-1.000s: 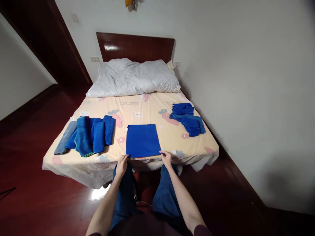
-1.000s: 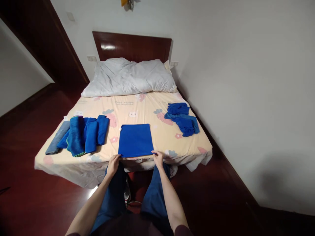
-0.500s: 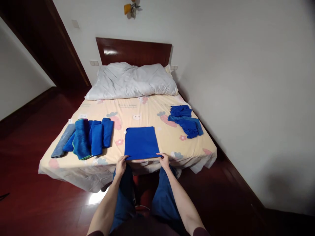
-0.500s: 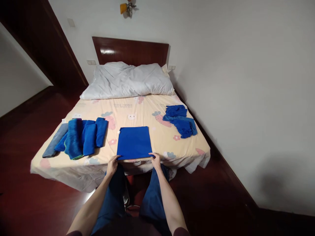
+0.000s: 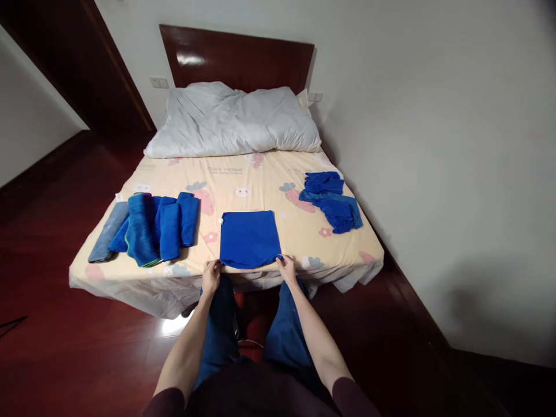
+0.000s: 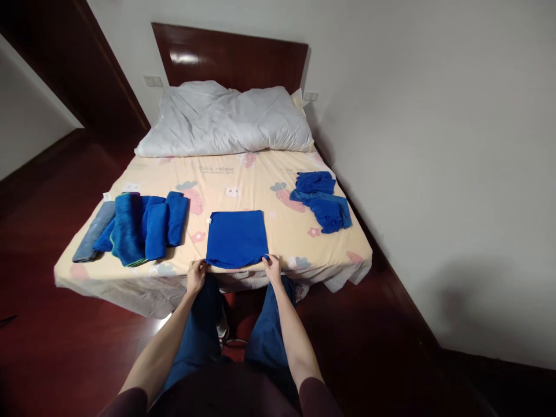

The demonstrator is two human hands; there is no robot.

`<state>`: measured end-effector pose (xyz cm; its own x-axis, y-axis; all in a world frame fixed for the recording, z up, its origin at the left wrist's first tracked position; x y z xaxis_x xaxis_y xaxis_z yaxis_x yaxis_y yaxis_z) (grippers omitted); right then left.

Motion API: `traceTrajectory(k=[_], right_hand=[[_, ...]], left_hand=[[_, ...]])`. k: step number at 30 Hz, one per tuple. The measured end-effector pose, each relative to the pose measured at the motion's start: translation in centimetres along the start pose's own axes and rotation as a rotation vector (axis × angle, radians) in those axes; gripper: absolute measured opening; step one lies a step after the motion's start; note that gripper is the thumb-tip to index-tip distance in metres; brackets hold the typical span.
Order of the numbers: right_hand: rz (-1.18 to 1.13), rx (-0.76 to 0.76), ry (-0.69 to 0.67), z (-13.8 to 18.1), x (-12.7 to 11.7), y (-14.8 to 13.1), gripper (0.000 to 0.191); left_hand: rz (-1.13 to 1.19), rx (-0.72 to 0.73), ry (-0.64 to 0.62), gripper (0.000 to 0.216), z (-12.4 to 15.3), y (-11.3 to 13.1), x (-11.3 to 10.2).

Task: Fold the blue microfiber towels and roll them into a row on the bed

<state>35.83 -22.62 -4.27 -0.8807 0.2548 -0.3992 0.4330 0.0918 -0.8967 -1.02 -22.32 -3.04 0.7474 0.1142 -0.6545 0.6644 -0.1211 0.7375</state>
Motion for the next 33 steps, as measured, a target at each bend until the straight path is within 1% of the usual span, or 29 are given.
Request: traceTrajectory(k=[3, 7, 9, 12, 15, 18, 21, 23, 27, 33], right_hand=[[0.018, 0.035, 0.051, 0.1, -0.2, 0.4, 0.037], [0.023, 0.059, 0.081, 0.5, -0.6, 0.2, 0.041], [0.012, 0.05, 0.1, 0.8, -0.8, 0.0, 0.041], [-0.066, 0.015, 0.11, 1.1, -1.1, -0.2, 0.04], [-0.163, 0.052, 0.084, 1.1, -0.8, 0.2, 0.043], [-0.19, 0.095, 0.058, 0.9, -0.4, 0.5, 0.045], [-0.137, 0.091, 0.061, 0.7, -0.2, 0.5, 0.045], [-0.094, 0.093, 0.076, 0.6, -0.2, 0.5, 0.046], [-0.065, 0.112, 0.095, 0.4, -0.2, 0.8, 0.047], [-0.089, 0.15, 0.096, 0.2, 0.2, 1.4, 0.048]], left_hand=[[-0.029, -0.014, 0.004, 0.028, 0.0, 0.0, -0.1], [-0.057, -0.062, 0.035, 0.029, 0.0, 0.1, -0.2], [-0.073, -0.05, 0.049, 0.029, 0.0, 0.4, -0.2], [-0.076, 0.0, 0.065, 0.026, 0.2, 0.8, -0.2], [-0.012, 0.027, 0.052, 0.027, 0.4, 1.1, 0.0], [0.077, -0.005, -0.003, 0.03, 0.5, 1.0, 0.4], [0.126, -0.062, -0.048, 0.033, 0.5, 0.6, 0.7], [0.131, -0.103, -0.034, 0.035, 0.4, 0.2, 0.7], [0.11, -0.144, 0.042, 0.036, 0.2, -0.6, 0.4], [0.056, -0.169, 0.057, 0.036, -0.1, -0.7, 0.7]])
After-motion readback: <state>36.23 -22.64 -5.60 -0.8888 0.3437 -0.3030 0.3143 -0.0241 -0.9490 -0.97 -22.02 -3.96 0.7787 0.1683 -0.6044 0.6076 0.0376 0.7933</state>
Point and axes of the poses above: each hand's wrist, its own z-axis away from the middle knuckle, its own x-axis out of the palm, y = z × x, the point moved 5 cm from there along -z, towards the middle knuckle, and after that the axes turned 6 degrees about -y, right-handed, at the moved point
